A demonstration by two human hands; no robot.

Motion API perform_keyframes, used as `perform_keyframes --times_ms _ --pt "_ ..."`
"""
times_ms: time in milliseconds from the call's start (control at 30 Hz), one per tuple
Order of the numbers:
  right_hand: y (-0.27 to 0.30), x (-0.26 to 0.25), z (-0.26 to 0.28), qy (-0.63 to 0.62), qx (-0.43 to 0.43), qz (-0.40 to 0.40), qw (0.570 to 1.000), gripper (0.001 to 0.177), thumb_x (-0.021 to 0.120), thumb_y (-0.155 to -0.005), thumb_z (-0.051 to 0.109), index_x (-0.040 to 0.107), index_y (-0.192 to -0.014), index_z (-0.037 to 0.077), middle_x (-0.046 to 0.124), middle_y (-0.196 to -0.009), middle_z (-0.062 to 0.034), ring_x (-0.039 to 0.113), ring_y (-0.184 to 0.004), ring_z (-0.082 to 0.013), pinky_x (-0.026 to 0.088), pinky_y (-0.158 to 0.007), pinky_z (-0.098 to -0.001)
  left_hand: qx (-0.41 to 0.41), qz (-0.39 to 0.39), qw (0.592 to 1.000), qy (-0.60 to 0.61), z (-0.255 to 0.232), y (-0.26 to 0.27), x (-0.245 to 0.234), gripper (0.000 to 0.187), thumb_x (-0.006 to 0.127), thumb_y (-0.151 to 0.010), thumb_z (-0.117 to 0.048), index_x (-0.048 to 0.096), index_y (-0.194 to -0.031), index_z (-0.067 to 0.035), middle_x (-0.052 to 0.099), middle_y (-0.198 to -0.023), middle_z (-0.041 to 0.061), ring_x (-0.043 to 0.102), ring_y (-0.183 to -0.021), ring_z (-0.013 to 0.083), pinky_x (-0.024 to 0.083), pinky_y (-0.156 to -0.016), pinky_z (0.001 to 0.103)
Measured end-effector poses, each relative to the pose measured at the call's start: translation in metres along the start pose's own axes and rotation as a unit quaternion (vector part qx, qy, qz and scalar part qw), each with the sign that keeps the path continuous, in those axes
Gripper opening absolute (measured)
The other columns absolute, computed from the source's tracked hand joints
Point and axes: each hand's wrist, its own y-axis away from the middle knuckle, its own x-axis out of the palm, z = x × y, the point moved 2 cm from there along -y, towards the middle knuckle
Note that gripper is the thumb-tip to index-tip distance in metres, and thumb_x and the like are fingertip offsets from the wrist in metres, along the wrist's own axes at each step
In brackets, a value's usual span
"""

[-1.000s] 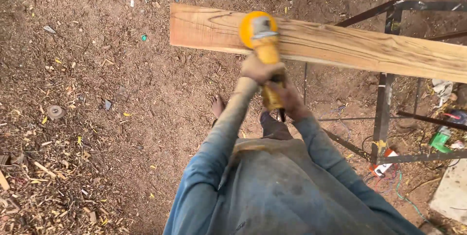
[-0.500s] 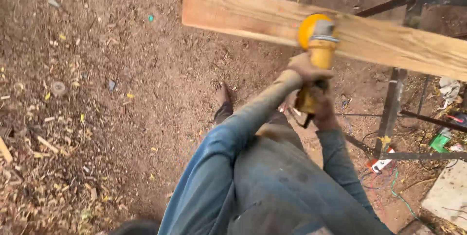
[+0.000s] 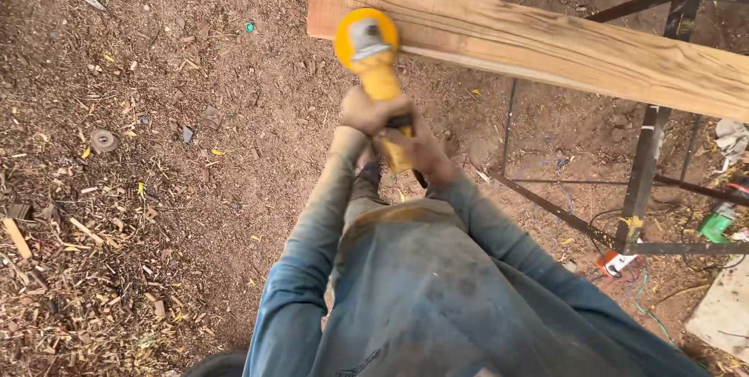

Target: Use a power angle grinder with a sanding attachment to sand and polish a decorative carved wooden plank.

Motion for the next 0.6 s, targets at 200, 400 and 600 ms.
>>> perform_keyframes --times_ms 200,400,600 --pt "0.012 0.027 0.009 -0.005 -0.053 0.067 0.996 0.046 0.073 -0.097 0.009 0.049 -0.136 0.008 0.064 -0.109 -0.0048 0.067 -0.095 -0.0153 0.058 -0.078 -0.0321 0.017 -0.005 0.999 0.046 0.005 0.017 -0.013 0.050 0.088 -0.066 -0.044 0.076 -0.097 -0.007 0.080 -0.090 0.006 0.080 -0.082 0.0182 0.063 -0.076 0.034" --pt "0.081 -0.053 0.024 0.002 0.033 -0.055 0.998 0.039 0.067 -0.094 0.010 0.048 -0.128 0.009 0.064 -0.090 -0.0109 0.065 -0.069 -0.0220 0.055 -0.055 -0.0359 0.011 0.096 0.995 0.012 -0.027 0.036 0.085 0.061 0.087 -0.058 -0.053 0.079 -0.097 -0.007 0.081 -0.091 0.009 0.080 -0.083 0.0204 0.063 -0.078 0.035" --pt "0.149 -0.141 0.028 -0.044 -0.013 -0.165 0.985 0.034 0.058 -0.097 0.012 0.053 -0.130 0.007 0.067 -0.108 -0.0113 0.072 -0.089 -0.0226 0.062 -0.073 -0.0363 0.045 0.233 0.963 -0.127 -0.065 0.036 0.213 0.086 0.081 -0.049 -0.071 0.077 -0.098 -0.001 0.078 -0.097 0.018 0.078 -0.088 0.0272 0.062 -0.078 0.037"
